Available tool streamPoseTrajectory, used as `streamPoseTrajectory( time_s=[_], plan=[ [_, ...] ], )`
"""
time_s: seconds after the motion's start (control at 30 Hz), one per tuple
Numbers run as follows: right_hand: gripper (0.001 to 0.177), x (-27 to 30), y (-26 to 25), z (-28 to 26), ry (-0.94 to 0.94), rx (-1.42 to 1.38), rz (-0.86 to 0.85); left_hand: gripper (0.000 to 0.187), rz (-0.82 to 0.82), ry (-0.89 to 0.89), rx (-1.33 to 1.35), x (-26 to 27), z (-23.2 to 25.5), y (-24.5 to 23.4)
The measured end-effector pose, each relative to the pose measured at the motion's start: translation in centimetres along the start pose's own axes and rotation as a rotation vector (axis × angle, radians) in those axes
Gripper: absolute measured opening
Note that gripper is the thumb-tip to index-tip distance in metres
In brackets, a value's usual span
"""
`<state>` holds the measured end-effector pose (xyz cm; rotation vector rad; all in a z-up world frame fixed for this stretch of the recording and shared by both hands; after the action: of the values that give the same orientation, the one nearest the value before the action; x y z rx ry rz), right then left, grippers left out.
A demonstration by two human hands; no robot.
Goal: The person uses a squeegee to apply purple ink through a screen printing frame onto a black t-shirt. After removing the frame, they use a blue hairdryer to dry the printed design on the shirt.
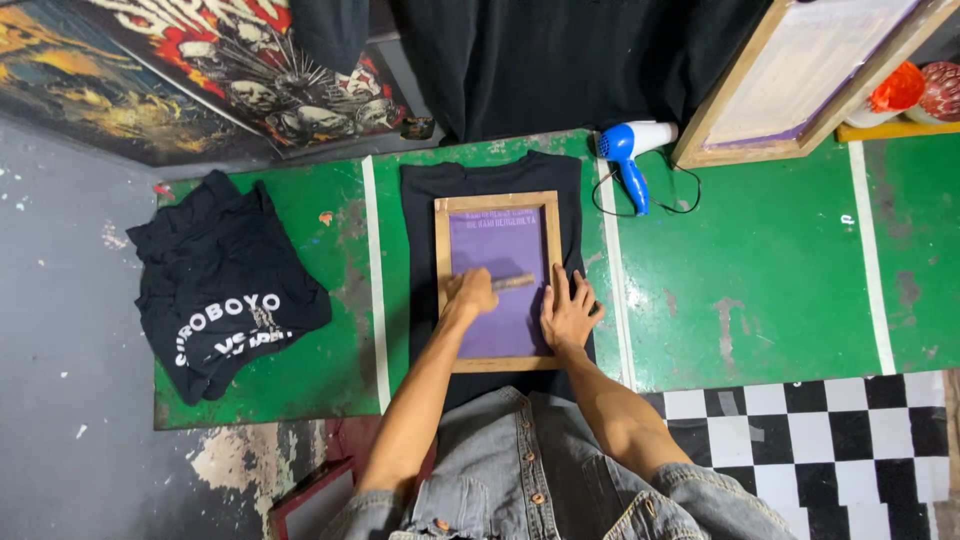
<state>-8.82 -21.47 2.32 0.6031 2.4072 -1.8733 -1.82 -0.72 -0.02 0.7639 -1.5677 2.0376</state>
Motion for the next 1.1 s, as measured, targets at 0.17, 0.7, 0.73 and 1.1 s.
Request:
streamPoseTrajectory(
  time_s=[0.17, 0.7, 0.73, 1.1],
  plan=[
    [0.048, -0.2, -0.5, 0.0, 0.01, 0.004, 0.023, 0.033, 0.178, -0.038, -0.076, -3.2, 2.7, -7.6],
    [0.048, -0.2, -0.6, 0.0, 0.005, 0.035, 0.032, 0.049, 0.486, 0.061, -0.136, -3.8, 2.5, -8.6],
    [0.048, -0.4, -0.5, -0.2, 0.007, 0.037, 0.03, 0.049, 0.482, 0.063, -0.136, -4.4, 2.2, -8.0],
    [0.045, 0.0, -0.8, 0.0, -0.004, 0.003, 0.054, 0.039, 0.555, 0.067, -0.268, 5.2, 1.0, 0.6]
  ],
)
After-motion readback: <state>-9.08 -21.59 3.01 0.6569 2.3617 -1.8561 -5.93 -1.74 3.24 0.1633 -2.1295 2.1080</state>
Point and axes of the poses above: each hand's wrist, its own x-axis away from the middle knuckle, its own y-axis out of the palm, z = x × y, the point moved 8 cm from there along -x, towards the middle knuckle, and after that the axes turned 4 degrees about z, right-handed, at the moved point
